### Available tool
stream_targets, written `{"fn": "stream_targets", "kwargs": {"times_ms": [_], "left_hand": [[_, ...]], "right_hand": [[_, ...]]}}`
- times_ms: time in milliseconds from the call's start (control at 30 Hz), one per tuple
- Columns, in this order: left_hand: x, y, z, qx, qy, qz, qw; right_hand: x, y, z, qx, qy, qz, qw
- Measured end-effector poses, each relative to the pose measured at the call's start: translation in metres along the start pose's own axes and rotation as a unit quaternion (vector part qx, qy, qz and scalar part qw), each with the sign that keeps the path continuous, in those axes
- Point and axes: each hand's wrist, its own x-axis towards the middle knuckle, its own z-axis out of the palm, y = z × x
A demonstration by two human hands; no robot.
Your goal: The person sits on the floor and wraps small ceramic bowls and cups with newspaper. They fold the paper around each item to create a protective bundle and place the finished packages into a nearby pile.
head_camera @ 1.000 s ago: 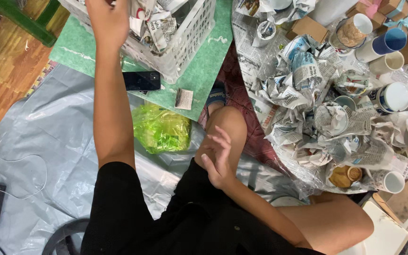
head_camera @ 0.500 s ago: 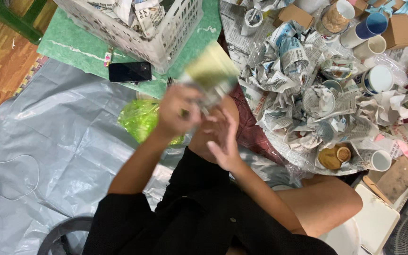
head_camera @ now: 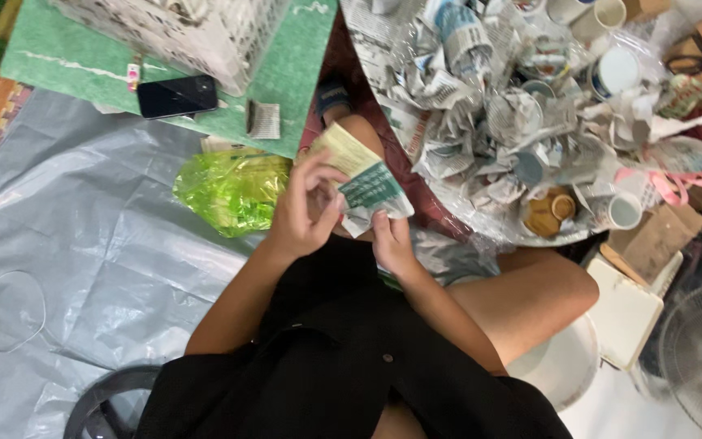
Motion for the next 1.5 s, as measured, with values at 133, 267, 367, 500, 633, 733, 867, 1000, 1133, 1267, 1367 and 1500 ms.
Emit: {"fn": "stream_targets", "kwargs": {"times_ms": [133, 267, 367, 500, 633, 733, 867, 1000, 1133, 1267, 1367, 1500], "left_hand": [[0.0, 0.029, -0.005, 0.221, -0.069, 0.173, 0.957], [-0.008, 0.02, 0.012, 0.273, -0.089, 0.191, 0.939], [-0.014, 0.004, 0.018, 0.117, -0.106, 0.066, 0.985], [-0.013, -0.002, 0.013, 0.13, 0.015, -0.001, 0.991], [0.001, 0.01, 0.001, 0.216, 0.022, 0.112, 0.97], [0.016, 0.011, -0.003, 0.222, 0.005, 0.081, 0.972], [0.029, -0.007, 0.003, 0.209, -0.009, 0.067, 0.975], [0.034, -0.01, 0.012, 0.233, 0.009, 0.011, 0.972], [0.026, 0.018, 0.04, 0.303, 0.003, 0.111, 0.946], [-0.006, 0.036, 0.049, 0.164, -0.046, 0.127, 0.977], [-0.014, 0.004, 0.056, -0.059, -0.055, -0.03, 0.996], [-0.029, -0.03, 0.034, -0.046, 0.009, -0.164, 0.985]], "right_hand": [[0.004, -0.025, -0.006, -0.044, 0.022, -0.021, 0.999], [0.003, -0.039, -0.014, -0.083, 0.025, -0.024, 0.996], [0.003, -0.049, -0.02, -0.096, 0.008, -0.035, 0.995], [-0.004, -0.061, -0.032, -0.113, -0.09, 0.029, 0.989], [-0.008, -0.087, -0.053, -0.288, -0.21, 0.135, 0.924], [-0.019, -0.089, -0.059, -0.238, -0.346, 0.093, 0.903], [-0.029, -0.072, -0.069, -0.134, -0.328, 0.121, 0.927], [-0.033, -0.063, -0.067, -0.02, -0.2, 0.156, 0.967], [-0.031, -0.065, -0.049, -0.047, -0.091, 0.145, 0.984], [-0.021, -0.074, -0.024, -0.131, -0.037, 0.021, 0.991], [-0.025, -0.076, -0.01, -0.201, -0.033, -0.061, 0.977], [-0.033, -0.057, -0.021, -0.122, 0.0, -0.058, 0.991]]}}
